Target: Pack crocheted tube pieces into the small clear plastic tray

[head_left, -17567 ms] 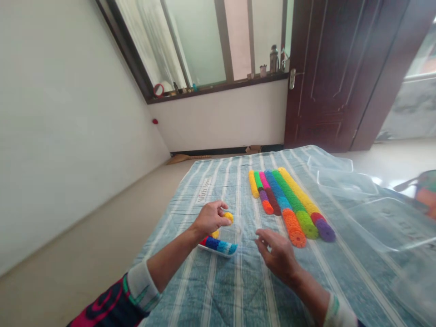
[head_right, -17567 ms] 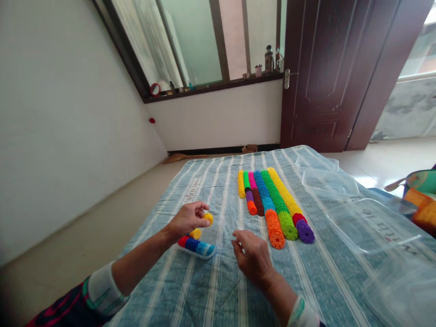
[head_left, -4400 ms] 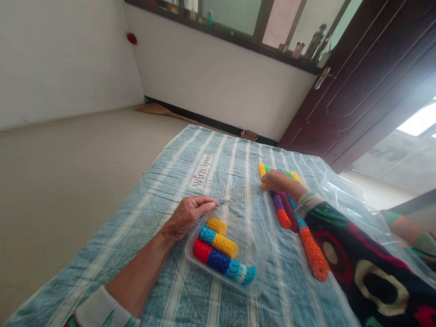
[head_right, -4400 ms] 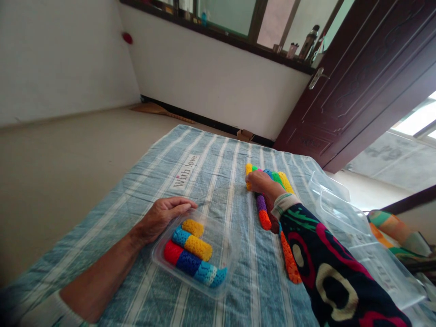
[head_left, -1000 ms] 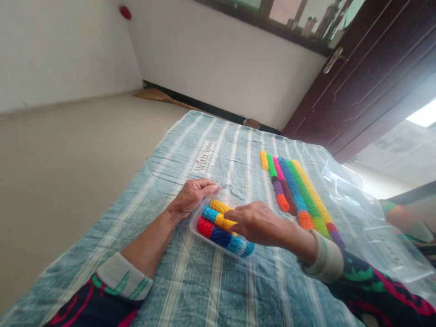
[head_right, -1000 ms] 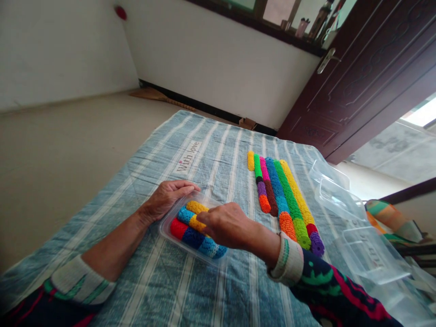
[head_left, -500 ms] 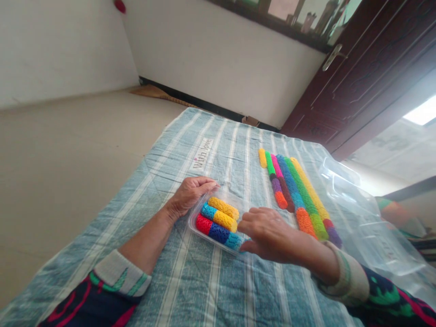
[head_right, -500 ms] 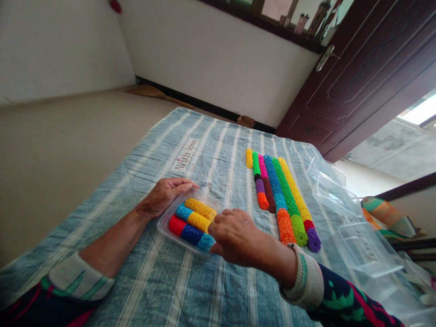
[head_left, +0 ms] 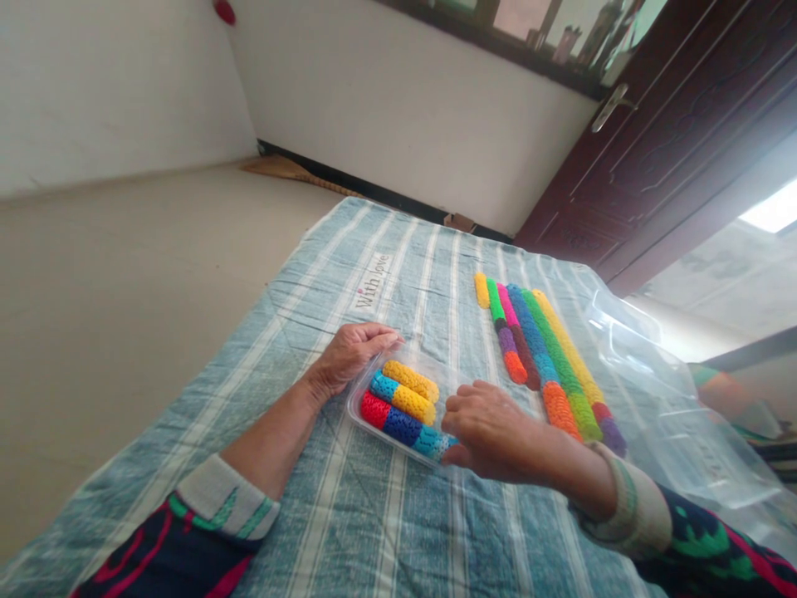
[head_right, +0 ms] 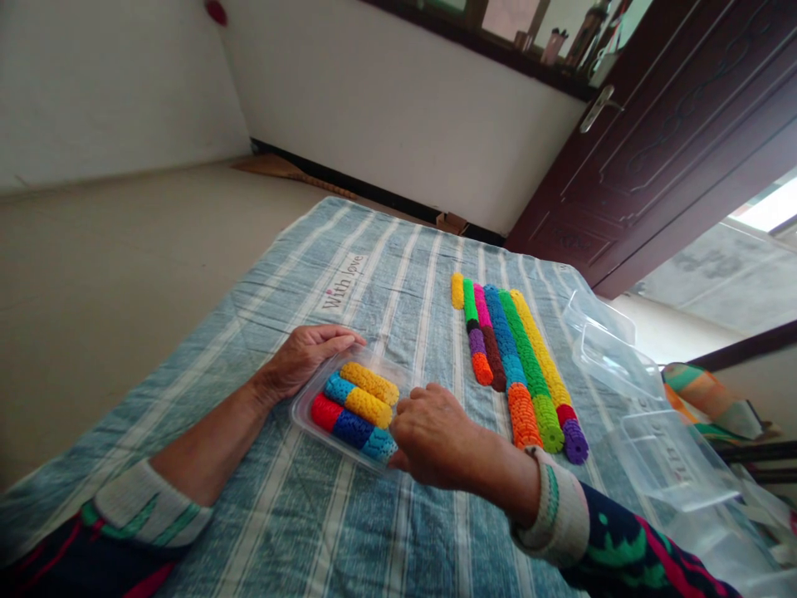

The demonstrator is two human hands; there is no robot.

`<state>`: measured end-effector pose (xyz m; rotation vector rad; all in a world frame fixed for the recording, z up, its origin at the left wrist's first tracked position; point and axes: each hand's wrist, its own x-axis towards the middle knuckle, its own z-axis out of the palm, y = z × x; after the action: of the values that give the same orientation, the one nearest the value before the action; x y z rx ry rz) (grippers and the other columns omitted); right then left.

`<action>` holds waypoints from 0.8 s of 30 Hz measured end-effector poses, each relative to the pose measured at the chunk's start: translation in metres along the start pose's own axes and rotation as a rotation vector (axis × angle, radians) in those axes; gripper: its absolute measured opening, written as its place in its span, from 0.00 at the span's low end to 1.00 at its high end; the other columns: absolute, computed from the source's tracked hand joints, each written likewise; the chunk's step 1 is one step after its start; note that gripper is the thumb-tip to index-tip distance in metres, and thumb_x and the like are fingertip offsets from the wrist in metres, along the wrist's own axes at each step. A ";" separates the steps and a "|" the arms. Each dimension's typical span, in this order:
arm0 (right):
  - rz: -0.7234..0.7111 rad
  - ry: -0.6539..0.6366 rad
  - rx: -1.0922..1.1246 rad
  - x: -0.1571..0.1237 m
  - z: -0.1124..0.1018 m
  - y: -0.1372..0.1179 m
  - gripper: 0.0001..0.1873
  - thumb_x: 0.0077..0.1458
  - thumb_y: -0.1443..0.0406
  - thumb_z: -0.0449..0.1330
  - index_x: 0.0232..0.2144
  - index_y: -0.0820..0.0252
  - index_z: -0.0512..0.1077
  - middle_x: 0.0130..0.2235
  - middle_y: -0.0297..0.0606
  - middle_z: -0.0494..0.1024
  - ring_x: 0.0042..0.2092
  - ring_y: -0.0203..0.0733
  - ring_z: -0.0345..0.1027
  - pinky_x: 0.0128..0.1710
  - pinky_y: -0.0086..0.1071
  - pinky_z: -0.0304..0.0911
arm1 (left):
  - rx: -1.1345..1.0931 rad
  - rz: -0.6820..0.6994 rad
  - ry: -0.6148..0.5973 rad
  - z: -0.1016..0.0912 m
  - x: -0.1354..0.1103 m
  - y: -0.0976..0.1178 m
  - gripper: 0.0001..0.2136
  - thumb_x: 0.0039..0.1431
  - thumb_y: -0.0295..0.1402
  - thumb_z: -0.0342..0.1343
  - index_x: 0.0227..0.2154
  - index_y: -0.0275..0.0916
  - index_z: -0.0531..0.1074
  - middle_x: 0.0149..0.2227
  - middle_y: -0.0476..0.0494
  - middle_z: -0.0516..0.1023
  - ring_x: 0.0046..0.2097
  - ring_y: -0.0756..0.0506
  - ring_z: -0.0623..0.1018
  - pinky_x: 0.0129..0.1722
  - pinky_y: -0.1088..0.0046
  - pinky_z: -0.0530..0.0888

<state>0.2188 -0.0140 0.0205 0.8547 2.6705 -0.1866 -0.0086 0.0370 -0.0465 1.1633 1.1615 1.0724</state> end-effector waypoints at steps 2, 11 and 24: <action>-0.003 0.013 -0.001 0.000 0.002 0.000 0.13 0.56 0.57 0.67 0.32 0.62 0.77 0.34 0.38 0.79 0.35 0.41 0.68 0.35 0.35 0.53 | 0.009 0.002 0.003 0.000 0.000 -0.001 0.14 0.49 0.43 0.64 0.31 0.36 0.82 0.30 0.47 0.82 0.32 0.47 0.75 0.35 0.71 0.70; -0.016 -0.017 0.020 -0.005 -0.004 0.004 0.13 0.56 0.57 0.68 0.31 0.62 0.78 0.35 0.39 0.78 0.37 0.42 0.69 0.38 0.35 0.56 | 0.007 0.009 0.002 0.000 0.001 0.000 0.15 0.48 0.44 0.65 0.31 0.37 0.82 0.30 0.46 0.82 0.32 0.46 0.76 0.34 0.71 0.71; 0.005 0.111 0.050 -0.017 -0.003 0.017 0.05 0.56 0.65 0.67 0.30 0.60 0.77 0.32 0.34 0.76 0.36 0.39 0.68 0.39 0.35 0.53 | 0.029 0.019 0.003 0.001 0.003 0.000 0.14 0.47 0.44 0.64 0.30 0.38 0.82 0.30 0.47 0.82 0.33 0.45 0.78 0.35 0.70 0.73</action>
<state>0.2411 -0.0084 0.0285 0.9124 2.7772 -0.2111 -0.0072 0.0396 -0.0464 1.1977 1.1737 1.0747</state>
